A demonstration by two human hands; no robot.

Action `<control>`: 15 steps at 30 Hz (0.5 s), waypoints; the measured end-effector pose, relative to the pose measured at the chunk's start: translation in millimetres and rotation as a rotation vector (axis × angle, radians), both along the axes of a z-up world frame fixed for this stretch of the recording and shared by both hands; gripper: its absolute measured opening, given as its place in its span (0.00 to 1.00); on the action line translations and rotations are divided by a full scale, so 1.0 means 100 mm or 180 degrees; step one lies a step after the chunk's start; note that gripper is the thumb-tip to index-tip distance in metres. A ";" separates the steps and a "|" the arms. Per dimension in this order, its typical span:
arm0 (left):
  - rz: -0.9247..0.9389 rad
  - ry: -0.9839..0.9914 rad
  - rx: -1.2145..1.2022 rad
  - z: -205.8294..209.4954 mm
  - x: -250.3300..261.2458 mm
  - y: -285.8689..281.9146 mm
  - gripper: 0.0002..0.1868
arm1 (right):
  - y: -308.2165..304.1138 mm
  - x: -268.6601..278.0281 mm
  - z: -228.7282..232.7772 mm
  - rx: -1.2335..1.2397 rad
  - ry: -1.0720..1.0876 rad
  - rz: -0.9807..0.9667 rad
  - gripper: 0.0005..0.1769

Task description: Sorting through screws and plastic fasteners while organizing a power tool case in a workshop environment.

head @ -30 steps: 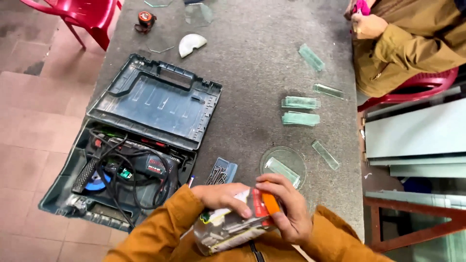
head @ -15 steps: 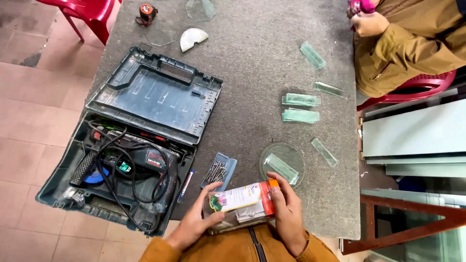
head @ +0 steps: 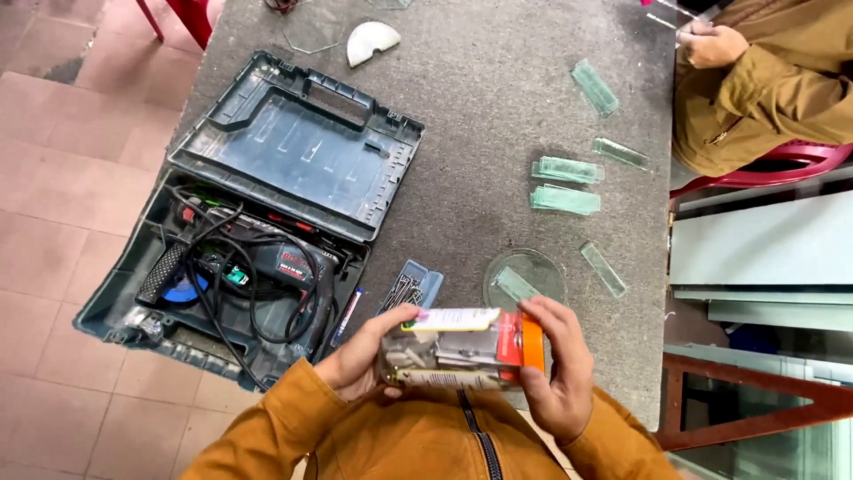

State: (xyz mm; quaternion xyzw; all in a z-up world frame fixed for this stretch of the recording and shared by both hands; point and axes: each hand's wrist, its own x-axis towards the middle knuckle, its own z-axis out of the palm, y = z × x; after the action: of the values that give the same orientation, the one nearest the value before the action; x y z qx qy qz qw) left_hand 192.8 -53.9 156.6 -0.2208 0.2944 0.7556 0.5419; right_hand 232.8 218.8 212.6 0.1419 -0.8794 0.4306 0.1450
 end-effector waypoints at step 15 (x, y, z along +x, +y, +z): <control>0.1817 0.2962 -0.1448 0.24 -0.09 0.22 0.19 | -0.36 -0.40 0.23 -0.0921 -0.0826 -0.1109 0.31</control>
State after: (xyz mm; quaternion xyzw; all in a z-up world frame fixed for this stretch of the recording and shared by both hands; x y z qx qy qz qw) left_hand 184.3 -31.7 180.1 -0.0472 0.5848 0.8068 0.0700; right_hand 192.8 183.0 235.7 -0.0904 -0.8311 0.5350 0.1218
